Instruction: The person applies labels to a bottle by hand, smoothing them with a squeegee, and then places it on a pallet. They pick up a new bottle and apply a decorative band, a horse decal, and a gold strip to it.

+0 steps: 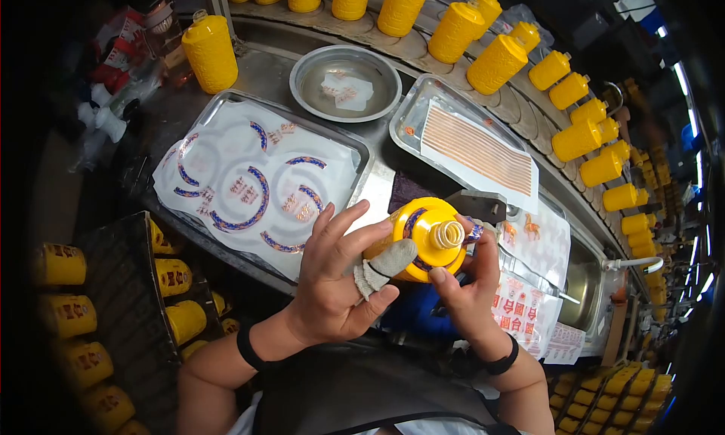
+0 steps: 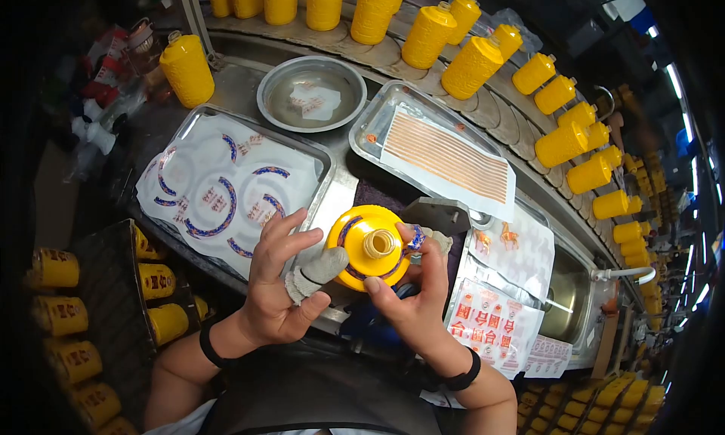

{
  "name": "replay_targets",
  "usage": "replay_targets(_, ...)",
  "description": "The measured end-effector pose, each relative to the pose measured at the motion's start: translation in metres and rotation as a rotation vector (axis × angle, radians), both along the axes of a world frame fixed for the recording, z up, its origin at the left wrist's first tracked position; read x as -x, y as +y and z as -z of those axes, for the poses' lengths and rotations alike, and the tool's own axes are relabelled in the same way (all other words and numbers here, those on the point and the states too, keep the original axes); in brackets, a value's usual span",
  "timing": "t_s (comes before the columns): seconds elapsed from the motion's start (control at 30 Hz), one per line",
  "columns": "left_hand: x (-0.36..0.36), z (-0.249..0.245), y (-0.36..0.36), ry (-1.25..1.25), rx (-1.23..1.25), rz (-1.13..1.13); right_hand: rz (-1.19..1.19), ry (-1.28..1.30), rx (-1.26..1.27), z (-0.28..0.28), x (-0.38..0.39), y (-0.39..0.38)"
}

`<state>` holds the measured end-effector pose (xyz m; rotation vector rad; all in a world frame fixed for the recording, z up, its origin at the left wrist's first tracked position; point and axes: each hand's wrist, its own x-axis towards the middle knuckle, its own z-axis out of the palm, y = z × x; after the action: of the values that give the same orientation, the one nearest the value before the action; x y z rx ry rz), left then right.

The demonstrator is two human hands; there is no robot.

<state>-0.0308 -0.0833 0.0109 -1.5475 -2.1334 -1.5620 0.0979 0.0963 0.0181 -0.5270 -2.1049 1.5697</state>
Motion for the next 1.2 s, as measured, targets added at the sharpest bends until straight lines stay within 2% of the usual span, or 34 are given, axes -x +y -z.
replay_targets(0.2,-0.013,-0.002,0.001,0.155,0.052,-0.018,-0.039,0.038,-0.044,-0.003,0.001,0.0)
replay_targets(0.3,-0.022,-0.008,0.007,0.255,0.119,-0.109,-0.096,0.081,0.168,0.002,-0.003,0.005)
replay_targets(0.37,-0.033,-0.013,0.015,0.281,0.159,-0.138,-0.048,-0.06,0.154,-0.01,-0.012,0.004)
replay_targets(0.47,-0.043,-0.017,0.031,0.276,0.135,-0.178,-0.071,-0.048,0.054,-0.011,-0.01,0.01)
replay_targets(0.57,-0.036,-0.013,0.027,0.109,-0.027,-0.021,-0.097,-0.006,0.018,-0.014,-0.007,0.015)
replay_targets(0.6,-0.04,-0.017,0.024,-0.144,-0.162,-0.047,-0.098,0.041,0.018,-0.014,-0.006,0.015)
replay_targets(0.63,-0.033,-0.017,0.022,-0.121,-0.213,-0.05,-0.1,0.089,0.018,-0.015,-0.004,0.015)
replay_targets(0.7,-0.039,-0.027,0.024,-0.016,-0.026,-0.128,-0.053,0.029,0.015,-0.007,-0.007,0.016)
replay_targets(0.8,-0.043,-0.014,0.057,-0.199,0.084,-0.171,-0.049,0.068,0.031,-0.002,-0.007,0.015)
replay_targets(0.83,-0.04,-0.009,0.06,-0.234,0.053,-0.151,-0.043,0.049,0.017,-0.002,-0.007,0.015)
replay_targets(0.93,-0.022,-0.003,0.066,-0.275,0.001,-0.028,-0.017,0.024,-0.061,-0.009,-0.013,0.016)
replay_targets(0.97,-0.009,-0.005,0.061,-0.317,0.084,0.094,-0.017,0.013,-0.045,-0.01,-0.016,0.017)
replay_targets(1.03,0.022,-0.015,0.057,-0.56,0.173,0.401,-0.045,-0.01,-0.015,-0.009,-0.017,0.017)
replay_targets(1.1,0.061,-0.016,0.06,-0.822,0.313,0.778,-0.084,-0.014,0.1,-0.006,-0.019,0.016)
replay_targets(1.13,0.078,-0.009,0.066,-0.862,0.362,0.972,-0.095,0.001,0.147,-0.003,-0.022,0.011)
replay_targets(1.17,0.082,-0.014,0.065,-1.006,0.465,0.995,-0.103,0.017,0.196,0.0,-0.024,0.006)
replay_targets(1.2,0.084,-0.015,0.064,-0.905,0.428,1.024,-0.098,0.034,0.193,0.002,-0.026,0.002)
